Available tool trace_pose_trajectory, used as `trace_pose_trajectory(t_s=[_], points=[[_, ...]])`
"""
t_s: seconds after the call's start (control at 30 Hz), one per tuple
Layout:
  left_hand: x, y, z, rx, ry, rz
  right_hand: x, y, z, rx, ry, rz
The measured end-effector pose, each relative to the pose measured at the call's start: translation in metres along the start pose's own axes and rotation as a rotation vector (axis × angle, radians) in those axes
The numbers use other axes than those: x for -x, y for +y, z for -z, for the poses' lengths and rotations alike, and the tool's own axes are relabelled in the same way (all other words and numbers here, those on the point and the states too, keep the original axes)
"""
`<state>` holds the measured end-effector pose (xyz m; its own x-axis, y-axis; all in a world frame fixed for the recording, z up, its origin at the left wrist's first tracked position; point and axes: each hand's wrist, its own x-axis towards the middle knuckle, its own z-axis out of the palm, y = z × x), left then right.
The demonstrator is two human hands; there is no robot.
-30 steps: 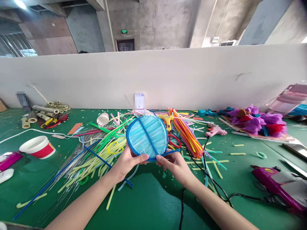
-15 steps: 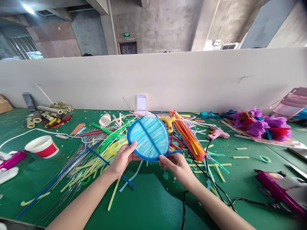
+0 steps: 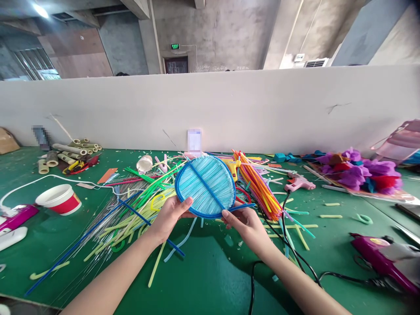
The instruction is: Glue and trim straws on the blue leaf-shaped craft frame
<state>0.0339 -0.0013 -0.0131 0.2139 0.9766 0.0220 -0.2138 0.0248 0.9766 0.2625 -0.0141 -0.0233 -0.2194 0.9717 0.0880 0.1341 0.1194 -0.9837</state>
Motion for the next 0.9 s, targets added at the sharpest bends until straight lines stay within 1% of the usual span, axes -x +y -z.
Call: trace_pose_trajectory(t_s=[0.17,0.23,0.47,0.9], points=[[-0.0047,0.0033,0.0040,0.003,0.094,-0.054,-0.0002,-0.0011,0.0023,-0.036,0.045,0.008],[-0.0069,0.0041,0.0069,-0.002,0.096,-0.055,0.0001,-0.0009,0.0025,-0.037,0.072,0.011],[-0.0087,0.0029,0.0096,-0.064,0.124,0.044,0.0021,0.0016,0.0025,0.033,0.112,0.019],[-0.0070,0.0047,0.0024,-0.044,0.122,0.040,0.0001,0.0003,0.0020,0.033,0.153,0.052]])
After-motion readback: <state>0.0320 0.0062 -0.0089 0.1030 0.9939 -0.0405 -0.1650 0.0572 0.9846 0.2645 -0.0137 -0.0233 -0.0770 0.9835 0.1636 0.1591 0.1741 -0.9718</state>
